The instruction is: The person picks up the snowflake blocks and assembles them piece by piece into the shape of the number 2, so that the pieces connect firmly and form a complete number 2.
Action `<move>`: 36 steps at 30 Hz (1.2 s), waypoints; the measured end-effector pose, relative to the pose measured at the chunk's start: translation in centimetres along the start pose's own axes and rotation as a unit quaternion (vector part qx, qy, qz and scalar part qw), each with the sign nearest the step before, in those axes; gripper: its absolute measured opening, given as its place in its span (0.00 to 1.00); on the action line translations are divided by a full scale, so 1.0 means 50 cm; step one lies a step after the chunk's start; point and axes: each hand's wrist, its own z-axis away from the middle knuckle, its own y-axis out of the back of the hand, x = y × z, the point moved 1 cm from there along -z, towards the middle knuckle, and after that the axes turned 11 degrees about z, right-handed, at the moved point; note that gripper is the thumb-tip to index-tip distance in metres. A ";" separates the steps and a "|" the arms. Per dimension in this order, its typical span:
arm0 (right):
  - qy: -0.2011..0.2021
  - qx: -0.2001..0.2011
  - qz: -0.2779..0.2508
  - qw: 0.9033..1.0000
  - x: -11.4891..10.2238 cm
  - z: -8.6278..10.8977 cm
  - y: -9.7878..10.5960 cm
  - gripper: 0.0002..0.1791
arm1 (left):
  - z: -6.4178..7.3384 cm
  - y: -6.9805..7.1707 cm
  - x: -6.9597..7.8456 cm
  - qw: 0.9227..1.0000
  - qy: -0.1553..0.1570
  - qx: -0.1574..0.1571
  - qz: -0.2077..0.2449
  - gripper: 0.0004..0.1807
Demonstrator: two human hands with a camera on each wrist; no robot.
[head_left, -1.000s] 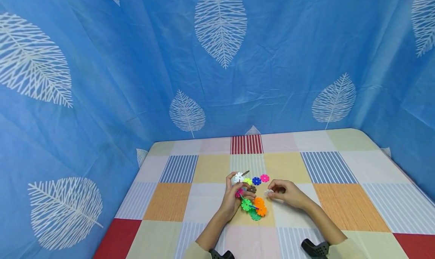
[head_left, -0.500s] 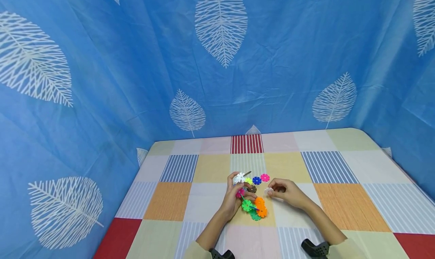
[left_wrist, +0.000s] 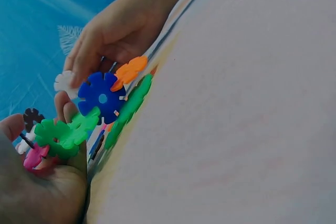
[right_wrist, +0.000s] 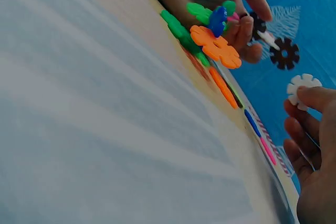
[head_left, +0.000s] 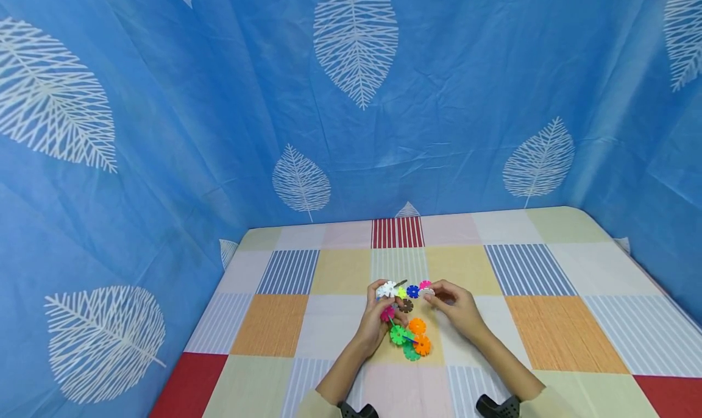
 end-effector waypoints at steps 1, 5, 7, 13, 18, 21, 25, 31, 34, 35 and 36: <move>-0.003 0.008 -0.002 1.000 -0.004 0.000 -0.003 0.04 | 0.000 0.000 0.000 1.000 0.003 -0.001 -0.005 0.21; -0.020 0.032 -0.034 0.999 -0.034 -0.002 -0.005 0.06 | 0.001 -0.002 -0.001 1.000 0.013 -0.010 -0.015 0.21; -0.038 0.045 -0.054 0.997 -0.051 -0.004 -0.004 0.09 | 0.001 -0.002 -0.001 1.000 0.015 -0.013 -0.018 0.21; -0.086 0.065 -0.092 0.990 -0.081 -0.016 -0.007 0.16 | 0.001 -0.001 0.001 0.999 0.022 -0.017 -0.027 0.22; -0.100 0.071 -0.108 0.987 -0.082 -0.019 -0.015 0.15 | 0.003 0.000 -0.002 0.998 0.024 -0.037 -0.042 0.21; -0.100 0.068 -0.115 0.986 -0.080 -0.018 -0.019 0.15 | 0.004 0.000 -0.003 0.997 0.020 -0.051 -0.050 0.22; -0.100 0.062 -0.129 0.985 -0.079 -0.018 -0.021 0.15 | 0.007 -0.001 -0.003 0.995 0.019 -0.064 -0.068 0.23; -0.103 0.064 -0.140 0.983 -0.039 -0.014 -0.030 0.15 | 0.008 0.000 -0.003 0.989 0.005 -0.091 -0.112 0.24; -0.113 0.064 -0.141 0.981 -0.023 -0.012 -0.033 0.16 | 0.007 -0.002 -0.002 0.985 -0.004 -0.110 -0.131 0.25; -0.117 0.063 -0.142 0.981 -0.023 -0.012 -0.032 0.16 | 0.006 -0.002 -0.001 0.984 -0.004 -0.114 -0.134 0.25; -0.120 0.062 -0.144 0.980 -0.023 -0.012 -0.031 0.16 | 0.006 -0.003 0.000 0.984 -0.003 -0.118 -0.135 0.25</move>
